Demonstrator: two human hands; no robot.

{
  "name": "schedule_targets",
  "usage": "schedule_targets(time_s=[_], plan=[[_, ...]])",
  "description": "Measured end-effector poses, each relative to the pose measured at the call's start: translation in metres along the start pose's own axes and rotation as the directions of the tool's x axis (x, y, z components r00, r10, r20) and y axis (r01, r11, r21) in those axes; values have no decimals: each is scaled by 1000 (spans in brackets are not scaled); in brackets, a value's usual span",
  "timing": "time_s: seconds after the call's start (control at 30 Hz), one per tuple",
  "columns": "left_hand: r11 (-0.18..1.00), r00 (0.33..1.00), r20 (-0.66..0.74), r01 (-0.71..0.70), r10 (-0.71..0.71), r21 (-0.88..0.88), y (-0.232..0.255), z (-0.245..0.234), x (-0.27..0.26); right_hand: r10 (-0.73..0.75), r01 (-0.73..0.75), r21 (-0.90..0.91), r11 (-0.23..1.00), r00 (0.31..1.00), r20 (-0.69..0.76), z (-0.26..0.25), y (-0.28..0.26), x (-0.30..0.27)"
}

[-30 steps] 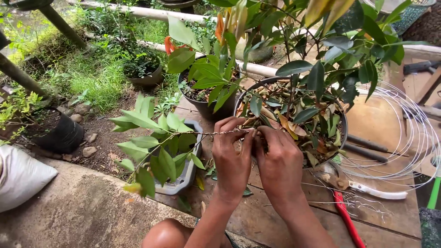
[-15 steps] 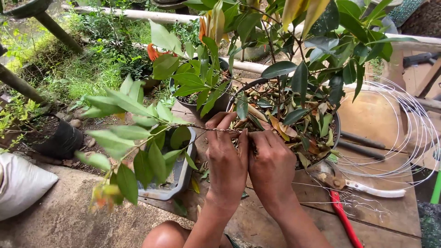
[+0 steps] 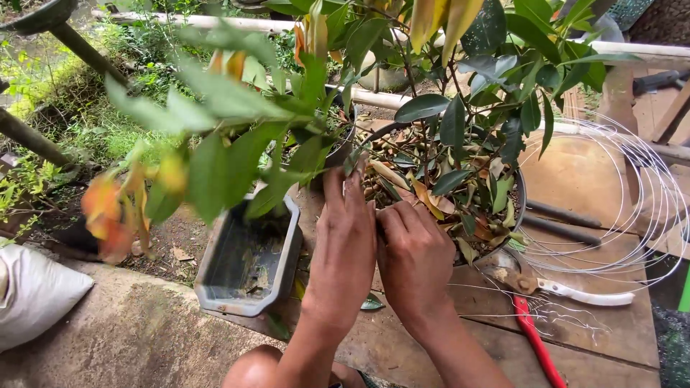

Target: The person wraps wire around a plant branch to shape it for bonsai or decorative purposes.

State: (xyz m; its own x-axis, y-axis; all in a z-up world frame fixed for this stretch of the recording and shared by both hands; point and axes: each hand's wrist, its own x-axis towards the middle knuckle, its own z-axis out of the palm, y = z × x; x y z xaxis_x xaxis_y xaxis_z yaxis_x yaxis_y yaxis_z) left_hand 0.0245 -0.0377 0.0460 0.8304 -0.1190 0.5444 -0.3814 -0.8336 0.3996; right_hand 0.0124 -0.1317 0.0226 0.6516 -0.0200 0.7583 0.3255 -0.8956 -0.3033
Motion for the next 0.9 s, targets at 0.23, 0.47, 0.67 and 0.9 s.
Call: schedule_targets(time_s=[0.23, 0.47, 0.67, 0.9], plan=[[978, 974, 112, -202, 196, 50, -12, -3, 6, -125, 123, 37, 992, 991, 56, 4, 9, -4], [760, 924, -114, -225, 365, 609, -50, 49, 8, -161, 162, 0, 987, 980, 119, 7, 11, -6], [959, 957, 149, -223, 249, -173, -25, -11, 14, -135, 146, -78, 986, 981, 136, 6, 9, -3], [961, 982, 122, -109, 144, -254, -23, -21, 2, 25, -46, 92, 995, 977, 213, -11, 14, 4]])
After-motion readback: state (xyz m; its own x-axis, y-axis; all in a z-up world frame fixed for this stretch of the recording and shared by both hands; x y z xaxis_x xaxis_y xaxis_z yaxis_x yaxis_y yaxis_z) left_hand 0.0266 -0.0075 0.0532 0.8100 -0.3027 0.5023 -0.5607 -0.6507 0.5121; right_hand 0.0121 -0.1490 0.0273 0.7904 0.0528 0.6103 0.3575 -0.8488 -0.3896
